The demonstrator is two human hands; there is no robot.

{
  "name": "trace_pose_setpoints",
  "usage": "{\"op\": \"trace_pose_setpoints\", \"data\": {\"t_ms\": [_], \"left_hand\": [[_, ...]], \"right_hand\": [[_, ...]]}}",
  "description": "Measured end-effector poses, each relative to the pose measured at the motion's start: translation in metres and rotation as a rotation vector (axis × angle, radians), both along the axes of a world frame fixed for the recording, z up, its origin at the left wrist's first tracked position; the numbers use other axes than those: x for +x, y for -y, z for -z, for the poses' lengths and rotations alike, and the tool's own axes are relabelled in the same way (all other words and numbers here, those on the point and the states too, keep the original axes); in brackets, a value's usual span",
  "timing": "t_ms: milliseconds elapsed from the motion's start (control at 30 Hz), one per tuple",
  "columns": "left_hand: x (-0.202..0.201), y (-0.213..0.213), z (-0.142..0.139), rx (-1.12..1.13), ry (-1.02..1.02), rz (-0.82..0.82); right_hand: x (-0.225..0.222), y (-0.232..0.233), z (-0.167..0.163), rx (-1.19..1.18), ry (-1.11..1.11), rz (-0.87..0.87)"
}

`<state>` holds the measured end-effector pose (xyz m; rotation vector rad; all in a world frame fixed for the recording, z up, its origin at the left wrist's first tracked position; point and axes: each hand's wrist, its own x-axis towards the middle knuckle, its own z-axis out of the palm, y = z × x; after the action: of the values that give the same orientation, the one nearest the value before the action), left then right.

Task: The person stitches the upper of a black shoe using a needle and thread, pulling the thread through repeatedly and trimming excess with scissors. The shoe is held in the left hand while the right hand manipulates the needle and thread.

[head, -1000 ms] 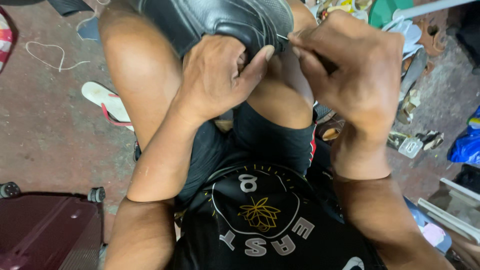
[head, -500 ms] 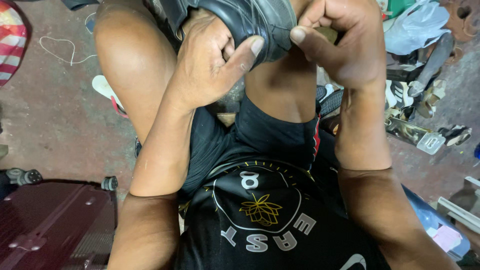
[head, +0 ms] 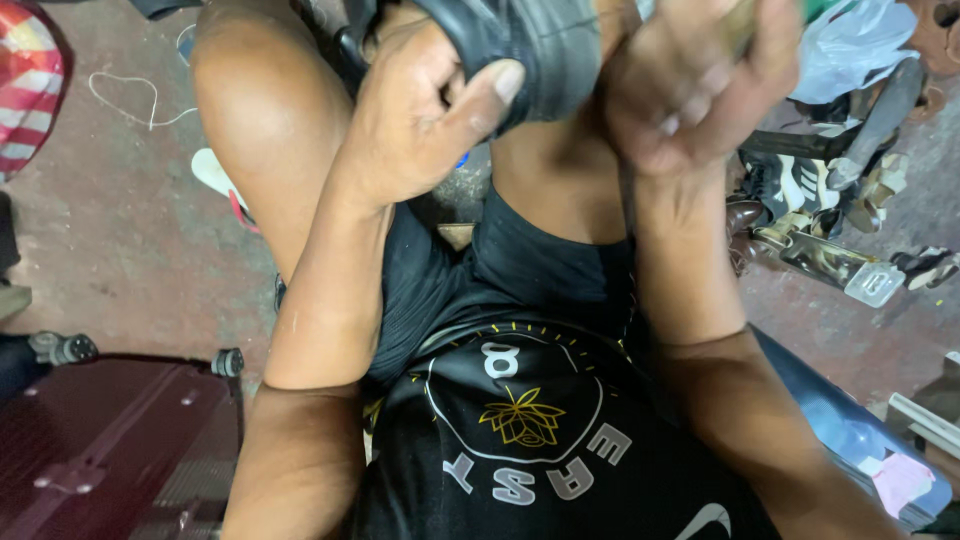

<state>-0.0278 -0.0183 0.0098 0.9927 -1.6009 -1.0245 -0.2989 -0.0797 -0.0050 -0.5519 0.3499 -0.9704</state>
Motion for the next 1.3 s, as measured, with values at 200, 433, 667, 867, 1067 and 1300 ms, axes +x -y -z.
{"op": "trace_pose_setpoints", "data": {"t_ms": [200,433,667,867,1067,1300], "left_hand": [[0.006,-0.002,0.001,-0.12,0.016,-0.066],[0.011,-0.002,-0.001,-0.134,0.139,-0.099],[0.01,0.001,-0.001,-0.27,0.272,-0.127],[0.016,0.008,-0.004,-0.21,0.245,-0.118],[0.009,0.011,-0.003,0.02,-0.015,-0.087],[0.002,0.013,0.003,0.101,-0.04,-0.116]], "right_hand": [[-0.016,-0.003,-0.02,-0.34,-0.366,0.383],[0.036,-0.03,-0.085,-0.911,-1.155,0.347],[0.055,-0.017,-0.09,-1.239,-1.254,0.22],[0.041,-0.024,-0.077,-1.088,-1.303,0.108],[0.029,-0.039,-0.057,-0.926,-1.255,0.082],[0.017,-0.042,-0.058,-0.927,-1.239,0.046]]}}
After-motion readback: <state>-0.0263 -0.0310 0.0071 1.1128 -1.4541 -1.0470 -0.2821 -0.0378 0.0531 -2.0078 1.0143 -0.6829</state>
